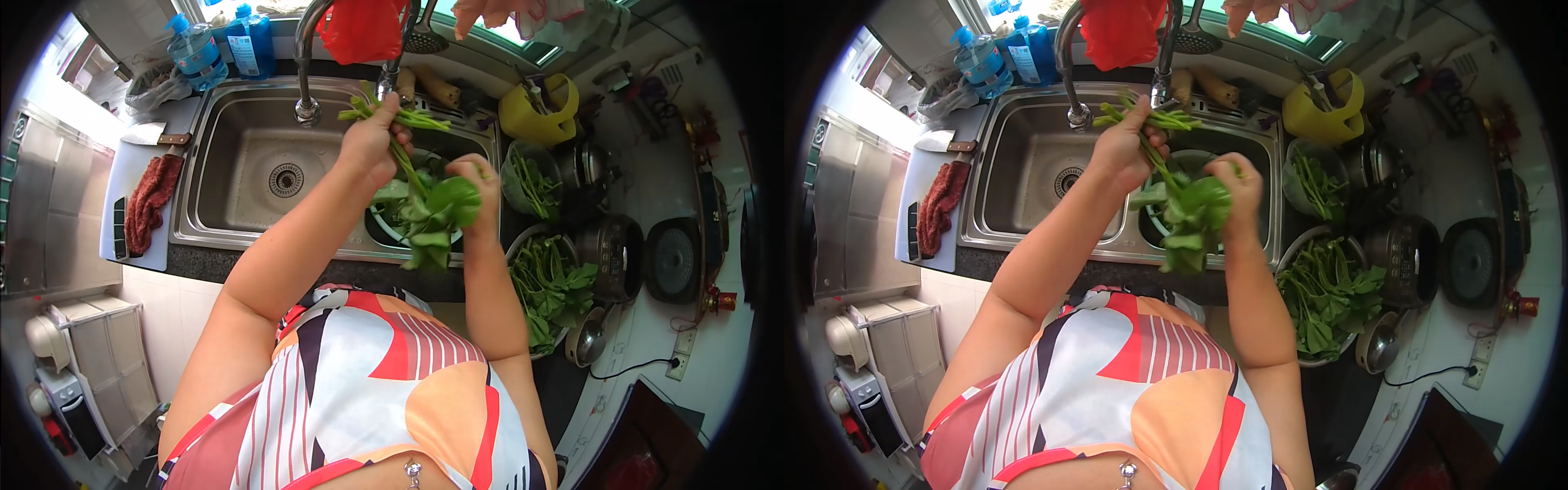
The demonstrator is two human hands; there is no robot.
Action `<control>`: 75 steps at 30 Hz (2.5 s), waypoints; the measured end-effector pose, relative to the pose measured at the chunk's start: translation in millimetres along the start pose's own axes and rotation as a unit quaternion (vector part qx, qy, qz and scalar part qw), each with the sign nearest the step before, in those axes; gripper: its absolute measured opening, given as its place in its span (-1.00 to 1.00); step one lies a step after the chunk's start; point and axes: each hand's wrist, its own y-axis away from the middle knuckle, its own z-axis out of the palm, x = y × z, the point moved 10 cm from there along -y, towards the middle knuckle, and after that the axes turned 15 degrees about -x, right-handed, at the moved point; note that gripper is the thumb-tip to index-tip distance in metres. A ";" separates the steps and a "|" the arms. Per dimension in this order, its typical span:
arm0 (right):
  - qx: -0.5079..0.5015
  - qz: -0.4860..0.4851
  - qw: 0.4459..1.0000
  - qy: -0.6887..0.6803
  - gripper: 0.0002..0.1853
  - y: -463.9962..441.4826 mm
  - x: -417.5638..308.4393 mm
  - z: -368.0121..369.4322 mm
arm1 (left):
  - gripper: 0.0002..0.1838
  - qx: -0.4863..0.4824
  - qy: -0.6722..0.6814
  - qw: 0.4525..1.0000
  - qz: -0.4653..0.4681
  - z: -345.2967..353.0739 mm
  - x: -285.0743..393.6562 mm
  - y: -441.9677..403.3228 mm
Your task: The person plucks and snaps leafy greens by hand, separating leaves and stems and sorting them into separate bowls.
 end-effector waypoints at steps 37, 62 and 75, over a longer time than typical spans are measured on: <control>-0.148 0.111 0.979 -0.091 -0.86 -0.6 -6.0 43.7 | -0.80 -0.414 0.083 0.906 0.010 81.1 -3.6 27.0; -0.170 0.112 0.976 0.079 -0.87 6.5 -2.9 36.1 | -0.81 -0.209 -0.036 0.976 0.045 75.8 15.0 12.9; -0.205 0.167 0.950 -0.164 -0.84 17.4 15.6 60.7 | -0.82 -0.164 -0.069 0.974 0.142 79.2 33.3 5.9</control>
